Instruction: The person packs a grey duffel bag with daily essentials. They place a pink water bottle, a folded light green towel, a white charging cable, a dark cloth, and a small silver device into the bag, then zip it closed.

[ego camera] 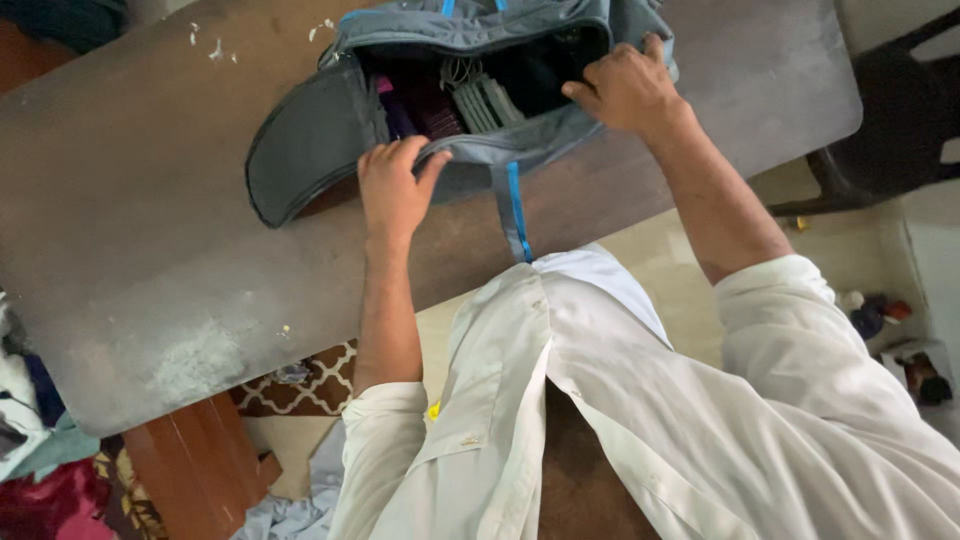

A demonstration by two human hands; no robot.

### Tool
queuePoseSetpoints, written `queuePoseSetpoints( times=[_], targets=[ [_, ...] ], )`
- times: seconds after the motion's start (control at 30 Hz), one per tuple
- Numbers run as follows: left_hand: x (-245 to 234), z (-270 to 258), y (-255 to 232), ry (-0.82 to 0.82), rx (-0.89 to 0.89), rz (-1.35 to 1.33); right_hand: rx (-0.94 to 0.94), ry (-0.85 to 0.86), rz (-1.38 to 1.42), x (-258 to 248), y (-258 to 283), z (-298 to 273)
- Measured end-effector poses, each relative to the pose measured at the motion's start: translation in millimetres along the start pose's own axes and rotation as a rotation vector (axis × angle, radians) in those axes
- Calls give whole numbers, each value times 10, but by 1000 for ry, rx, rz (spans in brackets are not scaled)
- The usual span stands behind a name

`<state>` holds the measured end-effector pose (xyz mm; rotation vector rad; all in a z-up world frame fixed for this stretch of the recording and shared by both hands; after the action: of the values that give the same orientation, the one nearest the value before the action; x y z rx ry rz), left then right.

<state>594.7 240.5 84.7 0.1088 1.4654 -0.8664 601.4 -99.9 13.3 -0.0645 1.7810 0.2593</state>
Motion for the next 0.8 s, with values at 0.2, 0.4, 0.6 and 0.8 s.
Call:
queuePoseSetpoints(
  times=[0.2, 0.4, 0.6, 0.8],
  targets=[
    [98, 8, -44, -33, -154, 81, -265, -510, 120, -247, -39, -439],
    [76, -157, -370, 43, -100, -1, -260, -488, 263, -234, -73, -792],
    [196, -413, -693, -32, -109, -155, -249, -491, 299, -244, -214, -1014],
    [597, -596, -743, -224, -209, -116, -314, -474, 336, -200, -229, -1065]
  ],
)
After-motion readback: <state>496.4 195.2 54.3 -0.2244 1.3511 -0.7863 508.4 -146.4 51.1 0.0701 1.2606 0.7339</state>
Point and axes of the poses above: each hand's wrist, its own z-axis towards the middle knuckle, its own x-axis out of the palm, y = z × x, the point moved 6 cm from there along z, towards the middle knuckle, and after that the axes turned 15 degrees about y, right-handed, at the moved point
